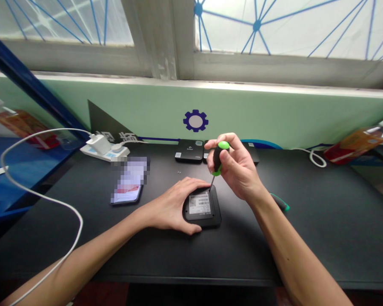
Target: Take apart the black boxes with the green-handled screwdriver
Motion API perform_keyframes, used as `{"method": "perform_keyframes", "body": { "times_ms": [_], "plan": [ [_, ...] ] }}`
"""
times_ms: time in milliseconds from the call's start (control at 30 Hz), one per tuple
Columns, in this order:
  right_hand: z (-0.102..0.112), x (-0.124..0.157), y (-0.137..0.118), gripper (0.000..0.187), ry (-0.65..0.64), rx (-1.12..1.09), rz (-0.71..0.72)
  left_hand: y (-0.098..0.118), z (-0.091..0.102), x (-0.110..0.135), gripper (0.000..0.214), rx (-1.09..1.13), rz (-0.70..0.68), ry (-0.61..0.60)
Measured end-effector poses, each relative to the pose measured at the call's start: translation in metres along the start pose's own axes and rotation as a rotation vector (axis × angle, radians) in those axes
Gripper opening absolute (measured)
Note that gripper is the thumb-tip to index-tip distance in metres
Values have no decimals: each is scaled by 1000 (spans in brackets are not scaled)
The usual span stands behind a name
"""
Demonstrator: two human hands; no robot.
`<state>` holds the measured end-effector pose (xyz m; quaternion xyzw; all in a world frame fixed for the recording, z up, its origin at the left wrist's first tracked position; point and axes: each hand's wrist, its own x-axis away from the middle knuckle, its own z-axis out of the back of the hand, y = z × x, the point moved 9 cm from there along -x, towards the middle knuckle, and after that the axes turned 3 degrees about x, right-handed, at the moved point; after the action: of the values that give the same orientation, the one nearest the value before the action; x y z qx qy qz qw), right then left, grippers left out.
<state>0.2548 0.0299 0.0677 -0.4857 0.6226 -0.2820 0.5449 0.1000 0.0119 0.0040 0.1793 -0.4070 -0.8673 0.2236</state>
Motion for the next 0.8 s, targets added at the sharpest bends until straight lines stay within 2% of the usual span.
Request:
{"method": "perform_keyframes", "body": {
  "times_ms": [67,200,300,500,633,800],
  "plan": [
    [-3,0,-1,31,-14,24,-1,0,0,0,103,-3,3,0],
    [-6,0,1,44,-35,25,-26,0,0,0,103,-5,-1,-1],
    [-3,1,2,46,-11,-7,-11,-1,0,0,105,-4,-1,-3],
    [-2,1,0,29,-2,24,5,-2,0,1,103,-8,-12,2],
    [-4,0,4,50,-26,19,-44,-2,-1,1,104,-11,-12,-3],
    [1,0,3,43,29,-78,-18,-1,-1,1,105,-13,-6,-4]
  ]
}}
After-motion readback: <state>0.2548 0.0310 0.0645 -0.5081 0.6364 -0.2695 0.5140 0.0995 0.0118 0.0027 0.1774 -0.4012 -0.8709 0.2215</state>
